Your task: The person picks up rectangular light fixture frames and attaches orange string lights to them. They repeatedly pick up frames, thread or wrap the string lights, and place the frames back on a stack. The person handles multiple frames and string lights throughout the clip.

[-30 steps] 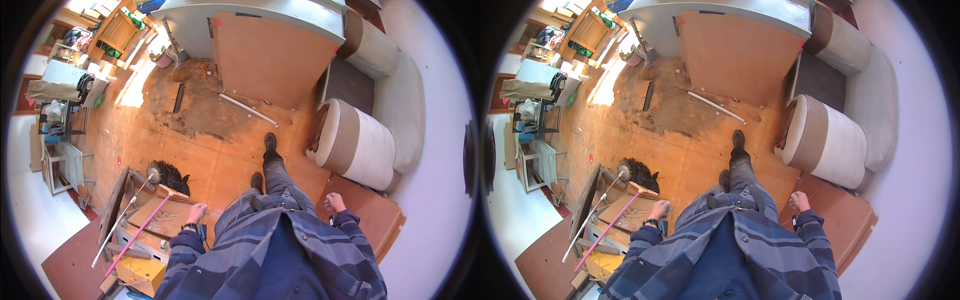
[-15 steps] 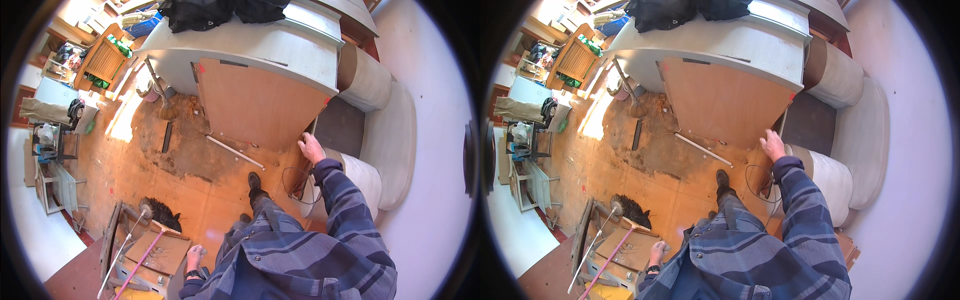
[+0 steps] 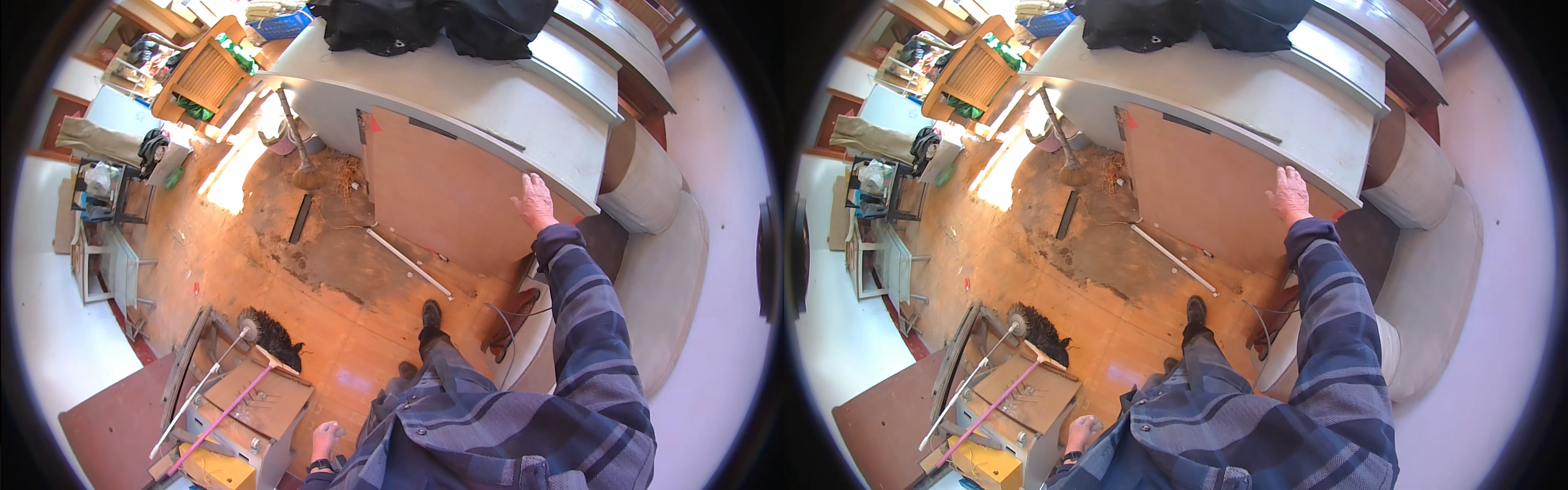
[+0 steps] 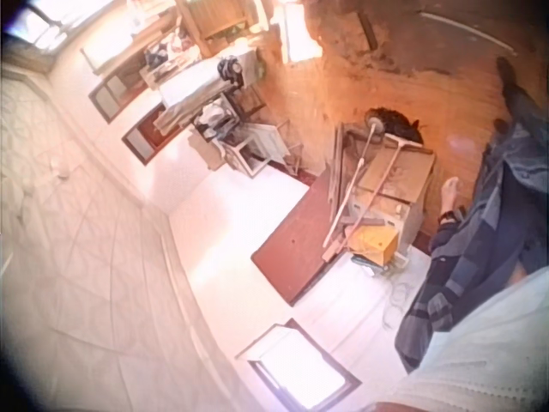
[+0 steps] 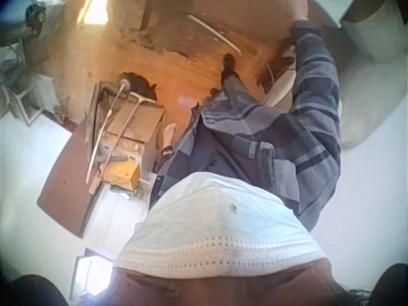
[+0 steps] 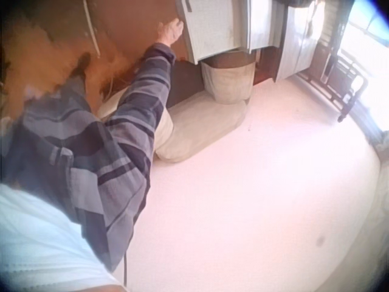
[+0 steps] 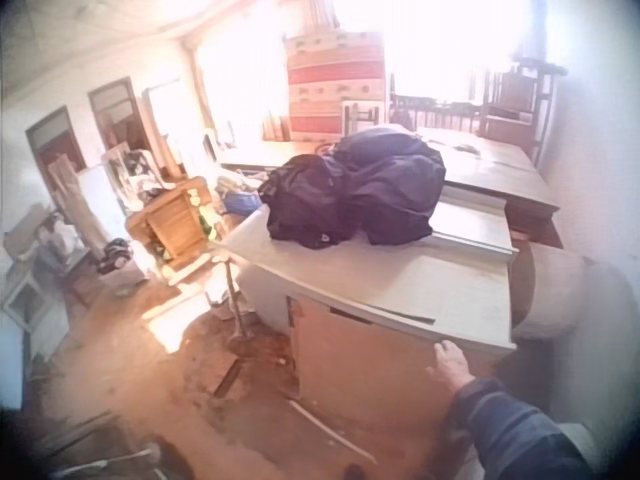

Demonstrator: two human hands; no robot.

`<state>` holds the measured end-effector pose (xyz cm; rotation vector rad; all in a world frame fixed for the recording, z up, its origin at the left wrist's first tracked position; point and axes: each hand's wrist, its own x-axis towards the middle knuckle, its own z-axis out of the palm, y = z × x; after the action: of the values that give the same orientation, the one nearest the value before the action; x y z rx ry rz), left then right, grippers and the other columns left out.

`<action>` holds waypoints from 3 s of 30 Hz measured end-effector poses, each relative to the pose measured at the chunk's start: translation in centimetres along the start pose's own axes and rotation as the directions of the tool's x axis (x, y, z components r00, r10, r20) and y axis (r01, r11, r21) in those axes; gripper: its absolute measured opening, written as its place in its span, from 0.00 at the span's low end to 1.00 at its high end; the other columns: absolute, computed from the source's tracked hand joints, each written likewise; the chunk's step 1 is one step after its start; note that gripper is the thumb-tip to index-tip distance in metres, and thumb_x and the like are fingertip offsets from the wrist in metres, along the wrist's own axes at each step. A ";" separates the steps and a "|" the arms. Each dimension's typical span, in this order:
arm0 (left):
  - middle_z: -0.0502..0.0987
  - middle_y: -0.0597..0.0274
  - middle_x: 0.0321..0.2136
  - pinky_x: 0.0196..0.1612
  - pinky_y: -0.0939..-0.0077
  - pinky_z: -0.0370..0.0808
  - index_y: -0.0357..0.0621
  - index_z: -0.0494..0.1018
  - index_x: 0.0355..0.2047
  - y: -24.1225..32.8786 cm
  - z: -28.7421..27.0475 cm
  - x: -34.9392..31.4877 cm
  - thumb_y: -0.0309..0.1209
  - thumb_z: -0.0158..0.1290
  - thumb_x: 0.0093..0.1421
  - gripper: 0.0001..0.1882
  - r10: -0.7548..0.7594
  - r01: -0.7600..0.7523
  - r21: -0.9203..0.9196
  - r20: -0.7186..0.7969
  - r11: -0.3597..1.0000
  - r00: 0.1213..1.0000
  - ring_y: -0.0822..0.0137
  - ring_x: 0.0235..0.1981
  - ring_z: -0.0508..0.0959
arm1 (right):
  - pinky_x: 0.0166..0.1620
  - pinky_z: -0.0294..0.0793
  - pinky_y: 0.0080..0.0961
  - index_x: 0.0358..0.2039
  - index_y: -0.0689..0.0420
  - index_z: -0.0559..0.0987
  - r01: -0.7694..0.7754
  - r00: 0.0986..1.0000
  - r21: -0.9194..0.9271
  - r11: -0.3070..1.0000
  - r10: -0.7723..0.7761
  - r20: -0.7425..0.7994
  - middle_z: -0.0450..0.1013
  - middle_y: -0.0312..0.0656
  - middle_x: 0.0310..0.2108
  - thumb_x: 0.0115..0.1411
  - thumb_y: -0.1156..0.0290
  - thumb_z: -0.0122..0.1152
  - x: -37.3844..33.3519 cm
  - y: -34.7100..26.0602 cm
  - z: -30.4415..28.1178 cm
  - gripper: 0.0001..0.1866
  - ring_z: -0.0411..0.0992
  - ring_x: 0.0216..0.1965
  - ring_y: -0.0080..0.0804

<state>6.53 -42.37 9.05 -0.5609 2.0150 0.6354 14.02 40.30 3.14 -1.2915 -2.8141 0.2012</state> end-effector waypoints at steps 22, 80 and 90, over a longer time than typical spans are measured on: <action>0.83 0.62 0.42 0.43 0.73 0.77 0.39 0.79 0.49 7.2 2.3 0.5 0.39 0.55 0.67 0.18 0.015 -0.017 0.037 0.053 0.999 0.999 0.69 0.43 0.82 | 0.58 0.71 0.42 0.58 0.62 0.73 -0.004 0.998 -0.042 0.999 0.001 -0.057 0.68 0.49 0.57 0.48 0.66 0.75 0.7 -1.1 1.4 0.37 0.67 0.58 0.47; 0.80 0.52 0.47 0.52 0.59 0.80 0.37 0.70 0.53 38.9 4.9 15.9 0.38 0.48 0.72 0.17 0.074 -0.107 0.014 0.636 0.994 0.768 0.58 0.48 0.81 | 0.31 0.81 0.30 0.31 0.58 0.76 -0.070 0.903 -0.016 0.997 0.071 0.425 0.76 0.44 0.25 0.58 0.75 0.56 -43.8 -26.0 2.6 0.02 0.80 0.28 0.36; 0.80 0.55 0.41 0.44 0.64 0.76 0.39 0.73 0.46 36.0 8.5 12.2 0.37 0.48 0.72 0.13 0.035 -0.191 0.167 0.656 0.967 0.754 0.58 0.39 0.79 | 0.36 0.80 0.34 0.29 0.59 0.77 -0.193 0.922 0.043 0.980 0.166 0.351 0.76 0.45 0.26 0.55 0.76 0.57 -52.8 -26.6 1.9 0.02 0.80 0.32 0.39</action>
<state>-15.84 -11.19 2.34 -0.0467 1.4251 0.5631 28.29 -17.00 5.81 -1.6428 -2.9200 0.5935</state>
